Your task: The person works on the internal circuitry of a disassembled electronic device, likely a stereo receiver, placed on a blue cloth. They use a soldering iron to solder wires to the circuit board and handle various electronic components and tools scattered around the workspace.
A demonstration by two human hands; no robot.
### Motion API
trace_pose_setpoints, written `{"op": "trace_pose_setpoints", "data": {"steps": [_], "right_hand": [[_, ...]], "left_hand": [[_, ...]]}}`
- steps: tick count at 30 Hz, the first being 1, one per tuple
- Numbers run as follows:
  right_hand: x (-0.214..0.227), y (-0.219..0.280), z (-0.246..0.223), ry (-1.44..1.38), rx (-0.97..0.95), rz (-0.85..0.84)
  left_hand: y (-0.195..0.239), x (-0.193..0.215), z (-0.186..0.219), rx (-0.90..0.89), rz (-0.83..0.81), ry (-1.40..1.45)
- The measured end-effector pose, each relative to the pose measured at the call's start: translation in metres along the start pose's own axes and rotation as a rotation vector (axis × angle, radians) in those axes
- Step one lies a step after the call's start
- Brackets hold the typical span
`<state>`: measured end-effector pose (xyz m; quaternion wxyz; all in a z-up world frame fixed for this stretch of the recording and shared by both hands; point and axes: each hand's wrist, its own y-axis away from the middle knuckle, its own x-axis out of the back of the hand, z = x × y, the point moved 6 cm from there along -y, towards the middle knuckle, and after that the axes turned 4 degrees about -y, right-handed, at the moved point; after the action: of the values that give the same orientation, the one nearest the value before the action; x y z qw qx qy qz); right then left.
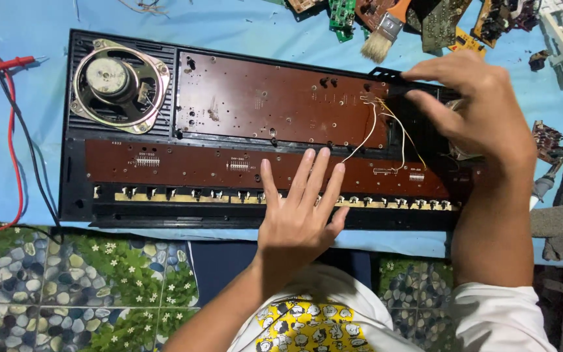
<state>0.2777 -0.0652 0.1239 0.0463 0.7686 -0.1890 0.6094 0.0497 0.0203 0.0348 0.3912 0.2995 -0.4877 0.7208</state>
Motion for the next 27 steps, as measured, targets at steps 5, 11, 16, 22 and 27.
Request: {"op": "trace_pose_setpoints", "data": {"steps": [5, 11, 16, 22, 27], "right_hand": [[0.026, 0.023, -0.019, -0.010, -0.030, 0.096], [0.034, 0.062, -0.040, -0.074, -0.131, 0.178], [0.019, 0.113, -0.042, -0.159, -0.279, 0.297], [-0.026, 0.129, -0.055, -0.021, -0.259, 0.419], [-0.053, 0.106, -0.091, -0.017, -0.172, 0.336]], "left_hand": [[0.010, 0.007, -0.003, -0.035, 0.129, 0.186], [0.020, 0.021, -0.002, -0.016, 0.133, 0.359], [0.039, 0.039, -0.004, -0.061, 0.204, 0.376], [0.058, 0.036, -0.011, -0.075, 0.223, 0.424], [0.050, 0.040, -0.014, -0.035, 0.163, 0.431]]}}
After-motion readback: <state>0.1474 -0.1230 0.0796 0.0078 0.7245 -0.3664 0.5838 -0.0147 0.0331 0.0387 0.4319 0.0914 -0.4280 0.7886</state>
